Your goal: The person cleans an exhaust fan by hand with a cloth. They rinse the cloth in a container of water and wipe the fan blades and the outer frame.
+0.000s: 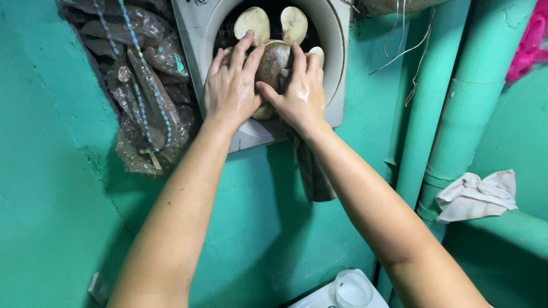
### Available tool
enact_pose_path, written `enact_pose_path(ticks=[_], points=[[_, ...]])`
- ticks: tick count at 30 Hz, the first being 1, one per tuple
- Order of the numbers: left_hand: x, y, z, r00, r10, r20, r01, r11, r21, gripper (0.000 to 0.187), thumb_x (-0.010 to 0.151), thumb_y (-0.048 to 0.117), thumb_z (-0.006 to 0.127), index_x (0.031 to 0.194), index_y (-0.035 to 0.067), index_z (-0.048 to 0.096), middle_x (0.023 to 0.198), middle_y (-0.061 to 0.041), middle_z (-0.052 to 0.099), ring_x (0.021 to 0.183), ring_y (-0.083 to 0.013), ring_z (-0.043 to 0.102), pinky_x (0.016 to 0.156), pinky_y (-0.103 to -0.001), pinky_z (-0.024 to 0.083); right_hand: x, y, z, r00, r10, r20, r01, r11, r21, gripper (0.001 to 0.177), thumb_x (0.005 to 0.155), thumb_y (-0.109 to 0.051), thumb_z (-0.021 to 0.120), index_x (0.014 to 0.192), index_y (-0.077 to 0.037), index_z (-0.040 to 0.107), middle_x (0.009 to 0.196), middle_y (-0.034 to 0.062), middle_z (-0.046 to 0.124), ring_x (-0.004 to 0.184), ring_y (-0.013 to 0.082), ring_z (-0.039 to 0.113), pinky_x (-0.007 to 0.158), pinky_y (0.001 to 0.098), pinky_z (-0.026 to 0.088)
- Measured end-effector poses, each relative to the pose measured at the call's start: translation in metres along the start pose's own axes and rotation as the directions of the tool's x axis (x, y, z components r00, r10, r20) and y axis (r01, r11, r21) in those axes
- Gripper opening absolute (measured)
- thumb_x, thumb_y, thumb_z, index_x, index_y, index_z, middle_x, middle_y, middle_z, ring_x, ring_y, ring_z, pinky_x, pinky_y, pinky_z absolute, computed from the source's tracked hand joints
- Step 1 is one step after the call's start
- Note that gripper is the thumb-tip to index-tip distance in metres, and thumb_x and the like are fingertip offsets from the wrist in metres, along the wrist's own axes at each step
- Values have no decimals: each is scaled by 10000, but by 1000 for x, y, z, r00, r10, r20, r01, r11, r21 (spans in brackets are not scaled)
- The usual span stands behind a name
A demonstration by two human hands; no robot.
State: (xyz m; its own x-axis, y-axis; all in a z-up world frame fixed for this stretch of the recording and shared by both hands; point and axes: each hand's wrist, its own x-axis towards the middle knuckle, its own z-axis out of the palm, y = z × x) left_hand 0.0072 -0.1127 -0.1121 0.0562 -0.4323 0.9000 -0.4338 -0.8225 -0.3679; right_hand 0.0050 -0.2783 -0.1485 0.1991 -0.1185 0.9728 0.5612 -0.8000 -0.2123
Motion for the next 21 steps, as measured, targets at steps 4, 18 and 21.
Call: enact_pose_path(ticks=[4,18,21], points=[[-1,-2,4,1000,2,21,-2,1000,3,845,685,140,859,1466,153,536,1576,-49,400,1324,-290,568,1185,-517,369,-1,1,6,997,57,55,-55,998,-28,1085,739,-516,918,1513,-8,352,1348,225,452,1260,424,490,958,483,527],[12,-23,17,994,102,37,-99,991,-94,531,938,11,585,1463,87,575,1576,-112,458,1366,-326,549,1188,-529,353,24,-4,-16,980,-58,189,90,982,-167,1142,542,-406,1009,1478,-147,408,1251,199,462,1098,429,578,772,514,572],[12,-22,15,995,84,57,-75,986,-152,538,917,-17,565,1444,88,580,1572,-115,459,1362,-327,556,1191,-525,349,25,-4,-23,971,-62,232,102,981,-166,1141,518,-367,1010,1480,-210,416,1281,176,465,1105,425,574,782,520,566]])
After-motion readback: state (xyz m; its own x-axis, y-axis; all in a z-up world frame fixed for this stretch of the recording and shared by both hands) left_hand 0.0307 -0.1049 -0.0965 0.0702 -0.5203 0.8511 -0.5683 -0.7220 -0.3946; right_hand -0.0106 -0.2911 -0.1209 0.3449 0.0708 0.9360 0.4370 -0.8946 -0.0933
